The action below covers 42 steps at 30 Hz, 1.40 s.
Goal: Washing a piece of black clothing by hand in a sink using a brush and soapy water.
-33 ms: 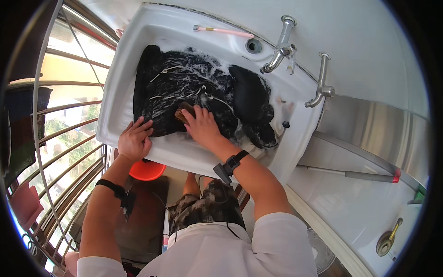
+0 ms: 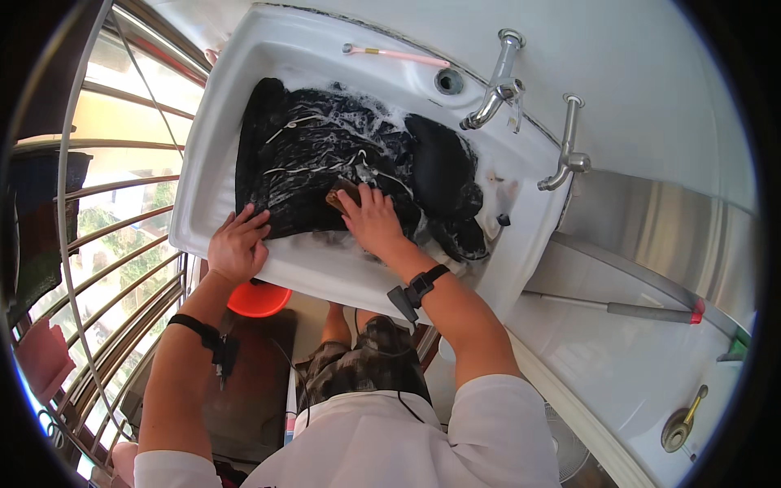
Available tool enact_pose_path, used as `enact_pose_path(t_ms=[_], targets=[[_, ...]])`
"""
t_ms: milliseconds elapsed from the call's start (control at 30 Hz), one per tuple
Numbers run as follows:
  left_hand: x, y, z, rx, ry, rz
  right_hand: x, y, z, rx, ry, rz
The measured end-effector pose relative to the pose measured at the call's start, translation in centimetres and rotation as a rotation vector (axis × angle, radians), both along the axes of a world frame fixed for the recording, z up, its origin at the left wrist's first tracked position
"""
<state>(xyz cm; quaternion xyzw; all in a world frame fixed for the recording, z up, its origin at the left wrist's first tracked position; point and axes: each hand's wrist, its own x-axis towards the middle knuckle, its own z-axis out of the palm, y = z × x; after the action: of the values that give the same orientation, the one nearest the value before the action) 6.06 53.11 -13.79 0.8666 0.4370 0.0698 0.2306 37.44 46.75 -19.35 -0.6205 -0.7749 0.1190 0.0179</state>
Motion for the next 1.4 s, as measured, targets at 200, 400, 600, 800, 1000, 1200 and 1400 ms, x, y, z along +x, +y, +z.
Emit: enact_pose_path(t_ms=[200, 400, 600, 800, 1000, 1200, 1400], targets=[[0.2, -0.2, 0.6, -0.015, -0.001, 0.091, 6.1, -2.2, 0.1, 0.004, -0.044, -0.402], [0.8, -0.6, 0.4, 0.086, 0.06, 0.263, -3.4, 4.1, 2.0, 0.099, 0.421, -0.026], [0.5, -0.1, 0.6, 0.115, 0.067, 0.032, -10.9, 13.2, 1.4, 0.08, 0.315, -0.142], [0.2, -0.3, 0.3, 0.1, 0.111, 0.2, -8.3, 13.4, 0.4, 0.264, 0.488, -0.263], [0.9, 0.1, 1.6, 0.094, 0.054, 0.222, 1.5, 4.4, -1.6, 0.171, 0.109, -0.244], [-0.2, -0.6, 0.2, 0.038, 0.083, 0.192, -6.8, 5.9, 2.3, 0.242, 0.42, -0.218], [0.1, -0.2, -0.1, 0.056, 0.036, 0.225, -11.0, 5.6, 1.9, 0.061, 0.478, 0.007]])
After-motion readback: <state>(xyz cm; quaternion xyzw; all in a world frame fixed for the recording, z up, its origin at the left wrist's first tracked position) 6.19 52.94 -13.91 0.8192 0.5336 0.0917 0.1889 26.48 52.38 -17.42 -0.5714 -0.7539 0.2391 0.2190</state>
